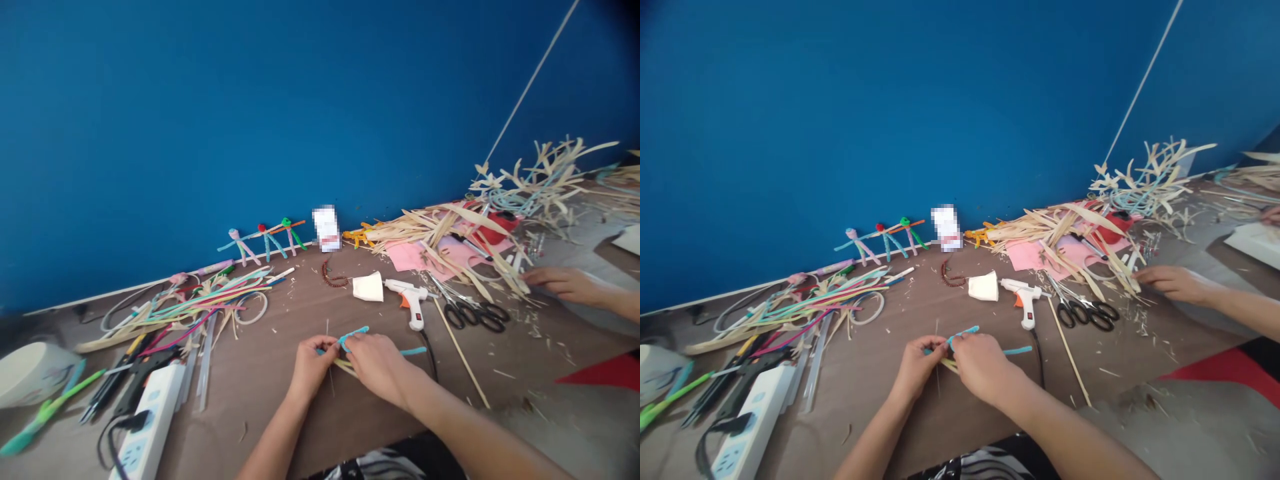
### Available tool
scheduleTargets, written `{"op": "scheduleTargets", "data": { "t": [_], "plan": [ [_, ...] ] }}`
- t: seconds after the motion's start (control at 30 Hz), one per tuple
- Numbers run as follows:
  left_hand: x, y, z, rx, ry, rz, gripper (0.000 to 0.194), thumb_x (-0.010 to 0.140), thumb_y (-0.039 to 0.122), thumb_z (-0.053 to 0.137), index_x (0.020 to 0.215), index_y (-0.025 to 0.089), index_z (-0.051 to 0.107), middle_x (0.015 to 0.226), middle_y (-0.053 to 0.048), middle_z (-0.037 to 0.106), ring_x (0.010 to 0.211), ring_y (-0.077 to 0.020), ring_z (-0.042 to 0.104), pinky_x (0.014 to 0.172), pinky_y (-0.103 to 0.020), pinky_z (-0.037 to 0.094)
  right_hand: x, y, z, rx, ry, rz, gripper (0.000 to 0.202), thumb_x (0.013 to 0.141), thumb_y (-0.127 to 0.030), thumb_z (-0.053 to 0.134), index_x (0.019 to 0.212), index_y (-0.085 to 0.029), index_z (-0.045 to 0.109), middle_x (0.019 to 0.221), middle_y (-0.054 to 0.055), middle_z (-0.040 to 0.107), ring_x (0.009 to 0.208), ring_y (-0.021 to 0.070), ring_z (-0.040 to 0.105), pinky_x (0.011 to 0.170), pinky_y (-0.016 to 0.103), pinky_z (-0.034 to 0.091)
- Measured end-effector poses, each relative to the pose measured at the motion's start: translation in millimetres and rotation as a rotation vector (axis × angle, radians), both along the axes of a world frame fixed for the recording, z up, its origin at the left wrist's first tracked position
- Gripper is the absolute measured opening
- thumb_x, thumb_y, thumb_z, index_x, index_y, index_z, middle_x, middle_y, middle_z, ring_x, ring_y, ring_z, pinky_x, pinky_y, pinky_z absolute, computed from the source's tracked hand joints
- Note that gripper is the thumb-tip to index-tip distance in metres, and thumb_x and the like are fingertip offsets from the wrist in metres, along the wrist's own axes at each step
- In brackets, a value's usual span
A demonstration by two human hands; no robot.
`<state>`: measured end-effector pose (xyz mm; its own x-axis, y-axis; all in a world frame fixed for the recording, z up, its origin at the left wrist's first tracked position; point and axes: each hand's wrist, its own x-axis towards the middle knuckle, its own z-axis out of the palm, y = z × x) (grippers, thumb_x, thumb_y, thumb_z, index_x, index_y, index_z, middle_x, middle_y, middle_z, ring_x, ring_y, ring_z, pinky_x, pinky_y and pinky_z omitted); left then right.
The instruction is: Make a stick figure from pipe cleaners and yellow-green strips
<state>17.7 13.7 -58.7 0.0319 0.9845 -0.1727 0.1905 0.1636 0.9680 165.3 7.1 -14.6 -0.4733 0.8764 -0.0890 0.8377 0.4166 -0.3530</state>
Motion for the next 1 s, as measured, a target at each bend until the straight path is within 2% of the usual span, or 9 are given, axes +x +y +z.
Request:
{"op": "scheduleTargets", "data": {
  "t": [0.1,0.2,0.33,0.43,0.5,0.63,0.8,0.9,1.0],
  "plan": [
    [-3,-1,3.5,-0.005,0.051,-0.092,0.016,0.063,0.027,0.06,0.064,0.013,0.066,0.053,-0.001,0.059,0.051,-0.0113,0.047,0.053,-0.021,0.035,8,10,11.7,0.018,-0.005,0.066,0.018,0.077,-0.02,0.043,0.078,-0.016,0.061,0.077,0.009,0.063,0.069,0.0188,0.058,0.062,0.027,0.035],
    [-9,-4,13.4,-0.041,0.025,-0.239,0.014,0.062,0.026,0.062,0.063,0.013,0.067,0.055,-0.002,0.06,0.052,-0.0115,0.048,0.055,-0.022,0.036,16,26,19.8,-0.001,0.138,0.156,0.015,0.073,-0.021,0.048,0.074,-0.017,0.063,0.076,0.005,0.062,0.07,0.0173,0.056,0.062,0.025,0.035],
    [-18,-6,24.5,-0.112,-0.153,-0.38,0.013,0.06,0.026,0.066,0.062,0.013,0.067,0.054,-0.002,0.061,0.052,-0.0115,0.049,0.057,-0.023,0.037,22,44,18.1,-0.34,0.487,0.259,0.012,0.068,-0.025,0.055,0.072,-0.018,0.063,0.068,0.0,0.061,0.063,0.0124,0.053,0.057,0.021,0.036],
    [-18,-6,25.3,-0.084,-0.292,-0.245,0.013,0.059,0.026,0.068,0.06,0.014,0.065,0.051,-0.001,0.059,0.051,-0.0105,0.049,0.057,-0.022,0.037,17,44,8.2,-0.605,0.712,0.166,0.018,0.072,-0.03,0.051,0.073,-0.015,0.062,0.057,-0.002,0.055,0.049,0.0081,0.046,0.048,0.019,0.034],
    [-15,-5,25.1,-0.034,-0.295,-0.1,0.014,0.06,0.027,0.067,0.062,0.014,0.064,0.053,0.0,0.059,0.053,-0.0103,0.049,0.058,-0.022,0.037,12,39,0.5,-0.663,0.772,0.04,0.02,0.074,-0.03,0.048,0.073,-0.014,0.06,0.052,-0.004,0.05,0.042,0.0064,0.04,0.043,0.018,0.031],
    [-11,-4,28.6,0.044,-0.068,0.014,0.017,0.066,0.029,0.061,0.068,0.013,0.063,0.061,-0.002,0.062,0.058,-0.0121,0.052,0.059,-0.022,0.039,5,23,-8.1,-0.501,0.648,-0.043,0.023,0.078,-0.026,0.042,0.07,-0.014,0.059,0.053,-0.002,0.051,0.046,0.0077,0.043,0.046,0.019,0.032],
    [-13,-5,32.7,0.143,0.247,-0.053,0.019,0.071,0.029,0.053,0.073,0.014,0.064,0.067,-0.004,0.065,0.063,-0.0154,0.057,0.061,-0.023,0.041,5,2,2.9,-0.142,0.266,0.062,0.017,0.079,-0.023,0.043,0.085,-0.017,0.058,0.076,0.004,0.062,0.066,0.016,0.055,0.056,0.023,0.034],
    [-14,-6,34.8,0.23,0.405,-0.103,0.016,0.072,0.025,0.052,0.073,0.017,0.065,0.071,-0.003,0.066,0.067,-0.0154,0.057,0.064,-0.023,0.04,5,-5,16.4,-0.049,0.09,0.108,0.021,0.081,-0.021,0.039,0.094,-0.017,0.055,0.085,0.008,0.063,0.073,0.0193,0.057,0.06,0.026,0.035],
    [-14,-7,40.2,0.266,0.444,-0.205,0.015,0.072,0.022,0.051,0.073,0.018,0.065,0.071,-0.003,0.065,0.067,-0.0144,0.057,0.064,-0.023,0.039,8,-1,30.0,-0.022,0.037,0.123,0.022,0.083,-0.023,0.036,0.086,-0.017,0.057,0.08,0.008,0.063,0.073,0.0192,0.058,0.063,0.027,0.035]
  ]
}}
